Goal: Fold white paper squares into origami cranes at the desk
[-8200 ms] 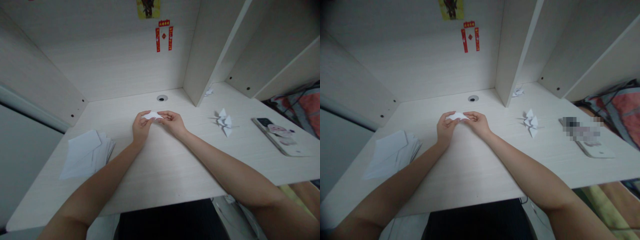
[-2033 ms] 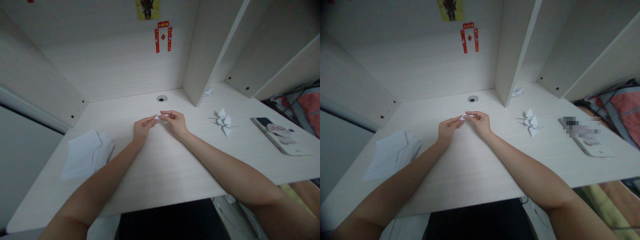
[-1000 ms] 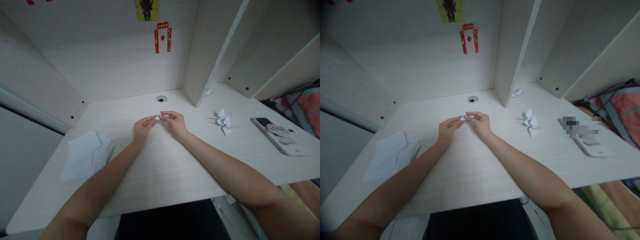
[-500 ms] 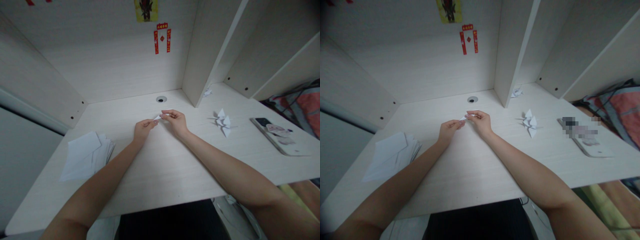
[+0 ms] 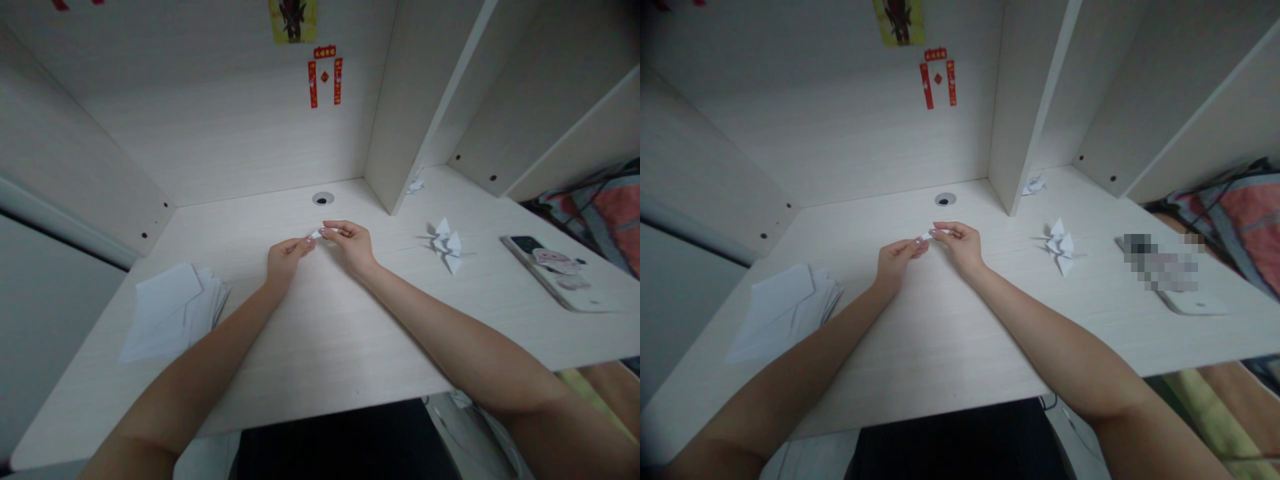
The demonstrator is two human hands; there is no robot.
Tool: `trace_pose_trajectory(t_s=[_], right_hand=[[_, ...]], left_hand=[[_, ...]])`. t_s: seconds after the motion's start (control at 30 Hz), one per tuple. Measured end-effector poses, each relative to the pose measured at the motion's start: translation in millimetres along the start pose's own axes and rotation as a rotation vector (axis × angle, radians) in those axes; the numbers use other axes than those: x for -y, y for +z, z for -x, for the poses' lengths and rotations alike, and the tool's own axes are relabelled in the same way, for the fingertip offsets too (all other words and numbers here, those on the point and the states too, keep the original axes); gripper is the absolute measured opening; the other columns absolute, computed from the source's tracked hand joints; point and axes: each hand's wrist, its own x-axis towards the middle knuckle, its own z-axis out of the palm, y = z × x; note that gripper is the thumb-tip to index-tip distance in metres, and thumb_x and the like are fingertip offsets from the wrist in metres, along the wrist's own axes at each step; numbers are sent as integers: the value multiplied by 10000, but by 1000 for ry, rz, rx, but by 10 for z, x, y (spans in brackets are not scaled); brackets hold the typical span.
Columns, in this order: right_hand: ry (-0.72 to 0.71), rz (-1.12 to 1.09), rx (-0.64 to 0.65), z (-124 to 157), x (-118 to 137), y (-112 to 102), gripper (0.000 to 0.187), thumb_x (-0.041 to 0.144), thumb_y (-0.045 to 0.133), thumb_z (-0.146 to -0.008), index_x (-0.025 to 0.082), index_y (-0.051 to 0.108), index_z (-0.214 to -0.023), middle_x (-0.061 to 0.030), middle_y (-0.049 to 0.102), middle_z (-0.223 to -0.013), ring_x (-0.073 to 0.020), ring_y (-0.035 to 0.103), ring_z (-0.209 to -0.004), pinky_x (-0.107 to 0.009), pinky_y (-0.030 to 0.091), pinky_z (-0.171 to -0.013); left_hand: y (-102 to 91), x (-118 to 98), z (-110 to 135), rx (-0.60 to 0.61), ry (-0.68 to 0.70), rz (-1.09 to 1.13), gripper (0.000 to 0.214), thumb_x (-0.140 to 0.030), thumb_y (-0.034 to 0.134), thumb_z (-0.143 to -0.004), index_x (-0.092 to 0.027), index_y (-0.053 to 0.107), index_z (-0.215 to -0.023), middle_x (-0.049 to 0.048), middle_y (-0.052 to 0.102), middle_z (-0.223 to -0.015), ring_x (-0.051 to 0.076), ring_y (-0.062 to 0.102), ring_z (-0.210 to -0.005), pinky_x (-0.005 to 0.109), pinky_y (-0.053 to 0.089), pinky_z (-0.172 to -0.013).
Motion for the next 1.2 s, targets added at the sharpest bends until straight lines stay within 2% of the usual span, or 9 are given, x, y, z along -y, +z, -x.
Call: trace_pose_trajectory(t_s=[0.3, 0.47, 0.7, 0.87, 1.2], right_hand=[[59, -67, -20, 5, -17, 14, 356, 366, 819, -509, 192, 722, -804, -22, 695, -670, -155, 633, -652, -314, 493, -692], [61, -61, -27, 4, -33, 19, 349, 357, 813, -518, 184, 713, -804, -19, 684, -664, -139, 610, -622, -296, 473, -657], [-69, 97, -11, 0, -6, 8, 291, 398, 757, -600, 182, 693, -783, -10, 651, -661, -113, 543, -573, -254, 404, -551], [-97, 146, -28, -43, -26, -32, 289, 402, 746, -613, 183, 688, -792, -10, 639, -662, -116, 534, -575, -247, 381, -533], [-76, 124, -18, -10, 12, -8, 259, 362, 744, -610, 174, 684, -778, -13, 645, -672, -107, 514, -552, -253, 377, -536]], left_hand=[[-6, 14, 17, 0, 67, -21, 289, -402, 716, -678, -145, 741, -808, 80, 733, -822, 197, 678, -795, 351, 508, -828], [4, -16, 40, -4, 79, -33, 298, -402, 711, -681, -130, 735, -800, 78, 731, -814, 199, 676, -784, 354, 512, -823], [-17, -15, 20, 80, 61, -119, 333, -465, 689, -688, -142, 715, -763, 76, 729, -813, 194, 671, -808, 312, 507, -809], [-35, 49, -46, 0, -1, -80, 499, -589, 524, -776, -124, 703, -819, 104, 725, -780, 189, 674, -740, 314, 515, -755], [-19, -3, 5, 53, 59, -134, 344, -467, 671, -705, -152, 717, -835, 68, 730, -831, 171, 662, -788, 285, 491, -788]])
